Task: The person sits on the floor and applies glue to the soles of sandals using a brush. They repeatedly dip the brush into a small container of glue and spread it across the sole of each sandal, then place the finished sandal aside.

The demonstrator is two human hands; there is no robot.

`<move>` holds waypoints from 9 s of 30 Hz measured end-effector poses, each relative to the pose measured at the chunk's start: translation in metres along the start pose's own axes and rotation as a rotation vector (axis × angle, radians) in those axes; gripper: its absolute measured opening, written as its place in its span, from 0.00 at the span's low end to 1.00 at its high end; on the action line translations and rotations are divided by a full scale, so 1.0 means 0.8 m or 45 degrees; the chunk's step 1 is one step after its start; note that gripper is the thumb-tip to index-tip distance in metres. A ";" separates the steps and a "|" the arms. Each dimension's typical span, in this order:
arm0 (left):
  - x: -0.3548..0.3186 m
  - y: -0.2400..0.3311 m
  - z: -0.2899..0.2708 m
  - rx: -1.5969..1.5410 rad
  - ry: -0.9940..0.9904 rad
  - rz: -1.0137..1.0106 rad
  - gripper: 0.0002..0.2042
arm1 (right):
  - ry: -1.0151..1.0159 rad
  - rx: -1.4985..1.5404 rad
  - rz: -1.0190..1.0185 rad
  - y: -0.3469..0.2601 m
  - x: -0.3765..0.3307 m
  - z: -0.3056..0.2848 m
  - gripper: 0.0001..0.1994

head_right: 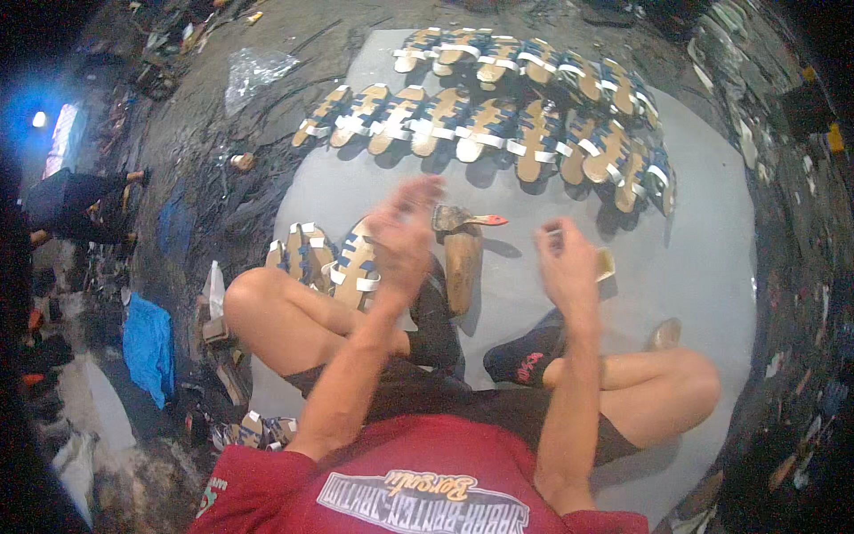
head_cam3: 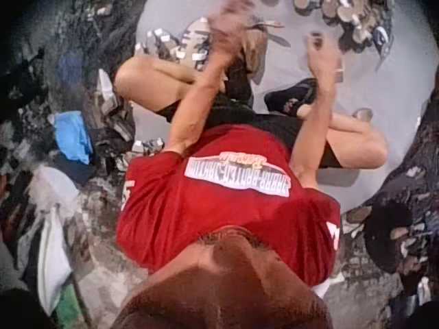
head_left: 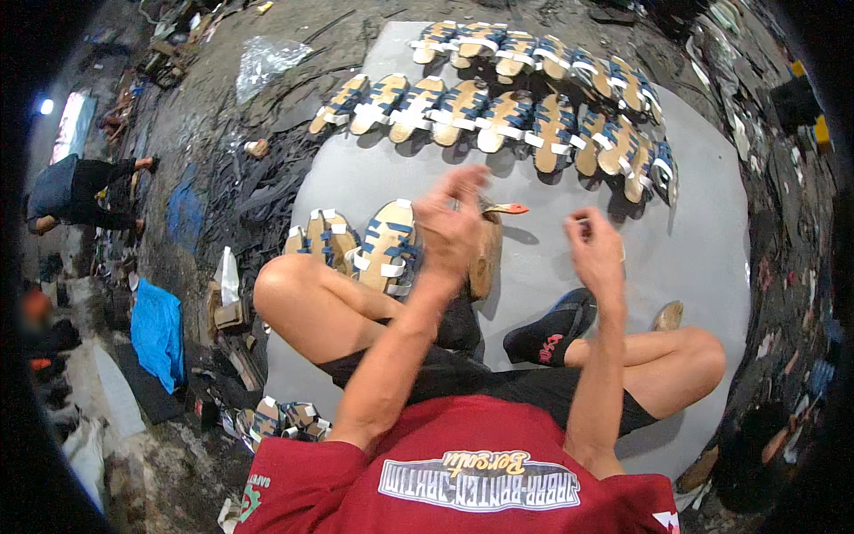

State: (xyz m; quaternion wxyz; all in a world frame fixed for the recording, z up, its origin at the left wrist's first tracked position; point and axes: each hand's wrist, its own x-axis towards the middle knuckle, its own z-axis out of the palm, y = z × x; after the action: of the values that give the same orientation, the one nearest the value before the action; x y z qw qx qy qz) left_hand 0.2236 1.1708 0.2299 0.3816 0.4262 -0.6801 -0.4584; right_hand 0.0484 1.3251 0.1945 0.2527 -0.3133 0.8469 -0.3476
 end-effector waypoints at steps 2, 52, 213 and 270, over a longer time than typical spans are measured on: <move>0.046 0.005 -0.069 0.148 0.133 -0.239 0.30 | -0.119 0.043 -0.027 0.045 0.014 0.081 0.16; 0.053 -0.066 -0.052 -1.641 -0.377 -0.776 0.39 | 0.813 -0.283 0.124 0.268 -0.061 0.039 0.20; -0.100 0.022 -0.153 -1.287 0.071 -0.466 0.28 | -0.279 1.265 -0.367 -0.215 -0.128 0.122 0.23; -0.086 -0.164 0.187 -1.401 -0.441 -1.012 0.36 | -0.246 1.886 0.592 0.290 0.042 0.028 0.17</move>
State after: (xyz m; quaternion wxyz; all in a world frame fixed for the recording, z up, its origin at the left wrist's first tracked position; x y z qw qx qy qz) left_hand 0.1414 1.2513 0.0536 0.2315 0.3082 -0.1928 -0.9023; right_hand -0.0422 1.4218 0.0001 0.5348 0.0936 0.4123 -0.7316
